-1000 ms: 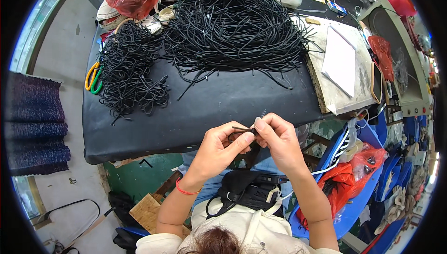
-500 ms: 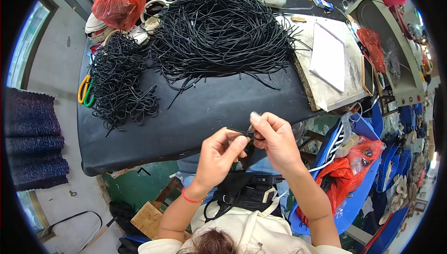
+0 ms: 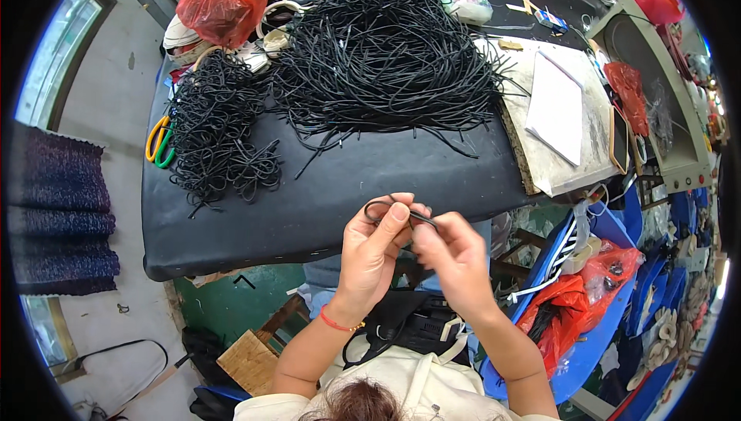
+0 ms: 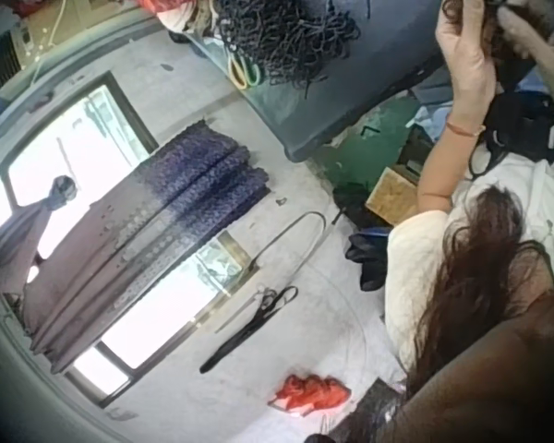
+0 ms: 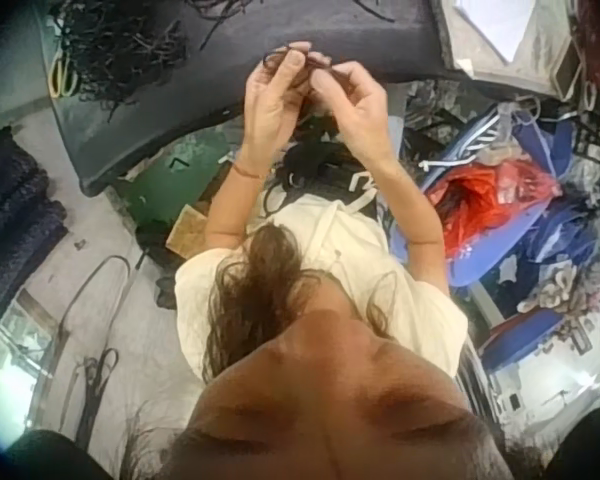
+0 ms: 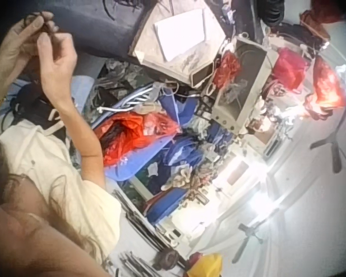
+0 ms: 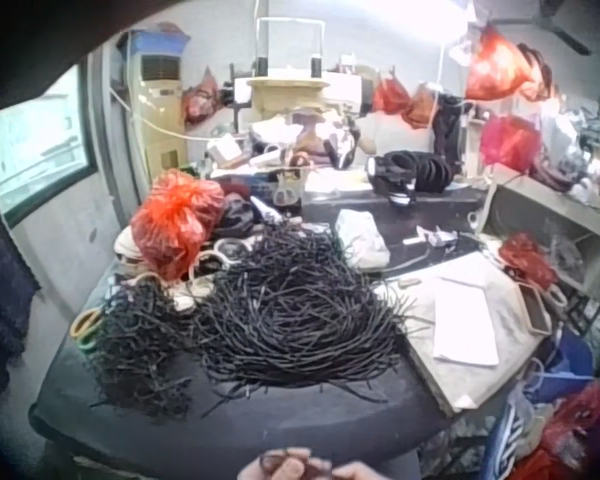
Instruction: The person sits at a workbench and repeatedly ties small black cords into loops by hand. They pick up individual cords from a large pile, form a loop, and secure it with a knot before placing the finished item on the table.
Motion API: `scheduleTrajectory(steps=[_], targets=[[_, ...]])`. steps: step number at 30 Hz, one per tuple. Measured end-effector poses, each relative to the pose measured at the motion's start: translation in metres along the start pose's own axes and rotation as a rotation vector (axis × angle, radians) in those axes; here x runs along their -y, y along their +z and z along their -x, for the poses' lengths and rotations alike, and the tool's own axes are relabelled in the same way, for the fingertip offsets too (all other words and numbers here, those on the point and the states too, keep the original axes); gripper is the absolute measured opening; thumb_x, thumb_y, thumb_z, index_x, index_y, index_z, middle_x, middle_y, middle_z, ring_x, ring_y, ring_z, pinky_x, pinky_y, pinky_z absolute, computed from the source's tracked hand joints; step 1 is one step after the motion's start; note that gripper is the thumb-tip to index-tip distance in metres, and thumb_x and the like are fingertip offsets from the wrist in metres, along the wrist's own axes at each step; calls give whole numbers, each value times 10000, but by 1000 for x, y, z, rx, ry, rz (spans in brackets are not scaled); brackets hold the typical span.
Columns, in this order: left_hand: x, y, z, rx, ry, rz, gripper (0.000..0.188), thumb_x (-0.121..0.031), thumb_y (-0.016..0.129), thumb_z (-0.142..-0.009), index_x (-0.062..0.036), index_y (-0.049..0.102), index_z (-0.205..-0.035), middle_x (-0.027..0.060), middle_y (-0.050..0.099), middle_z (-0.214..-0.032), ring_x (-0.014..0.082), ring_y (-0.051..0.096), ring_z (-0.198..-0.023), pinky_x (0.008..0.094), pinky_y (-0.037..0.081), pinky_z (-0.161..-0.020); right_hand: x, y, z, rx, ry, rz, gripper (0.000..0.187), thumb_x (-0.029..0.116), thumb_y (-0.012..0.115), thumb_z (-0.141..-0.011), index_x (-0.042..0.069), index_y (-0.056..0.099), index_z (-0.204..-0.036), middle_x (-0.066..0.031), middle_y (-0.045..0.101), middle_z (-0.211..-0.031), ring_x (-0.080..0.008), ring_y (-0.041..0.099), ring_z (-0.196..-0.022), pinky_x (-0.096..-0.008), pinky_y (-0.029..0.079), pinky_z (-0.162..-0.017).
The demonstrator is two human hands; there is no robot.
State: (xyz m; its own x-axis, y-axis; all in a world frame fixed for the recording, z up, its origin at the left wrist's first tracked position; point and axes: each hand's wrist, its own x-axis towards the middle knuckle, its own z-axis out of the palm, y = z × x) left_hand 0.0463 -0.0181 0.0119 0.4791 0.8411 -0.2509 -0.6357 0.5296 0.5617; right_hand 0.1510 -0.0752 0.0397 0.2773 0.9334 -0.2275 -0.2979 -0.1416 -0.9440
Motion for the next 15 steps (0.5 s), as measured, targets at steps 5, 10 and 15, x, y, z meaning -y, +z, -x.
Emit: scheduleTrajectory(steps=[5, 10, 15], targets=[[-20, 1, 1, 156, -98, -343, 176, -146, 569, -882, 11, 605, -952, 68, 626, -836, 129, 599, -765, 241, 482, -699, 14, -17, -18, -103, -254, 304, 153, 113, 560, -881, 10, 581, -992, -24, 551, -876, -57, 519, -738, -196, 433, -657], [-23, 3, 6, 231, -92, -542, 177, -133, 561, -889, 30, 619, -926, 46, 628, -775, 77, 572, -719, 216, 466, -661, 15, -14, -26, 204, -11, -22, 192, 157, 531, -903, -12, 620, -918, -57, 612, -862, -69, 530, -619, -206, 445, -530], [-23, 2, 10, 213, -133, -562, 164, -117, 561, -887, 35, 620, -908, 47, 630, -773, 86, 583, -728, 221, 472, -668, 14, -11, -28, 148, 163, -107, 283, 234, 517, -915, -9, 627, -821, -46, 618, -721, -55, 511, -559, -192, 421, -498]])
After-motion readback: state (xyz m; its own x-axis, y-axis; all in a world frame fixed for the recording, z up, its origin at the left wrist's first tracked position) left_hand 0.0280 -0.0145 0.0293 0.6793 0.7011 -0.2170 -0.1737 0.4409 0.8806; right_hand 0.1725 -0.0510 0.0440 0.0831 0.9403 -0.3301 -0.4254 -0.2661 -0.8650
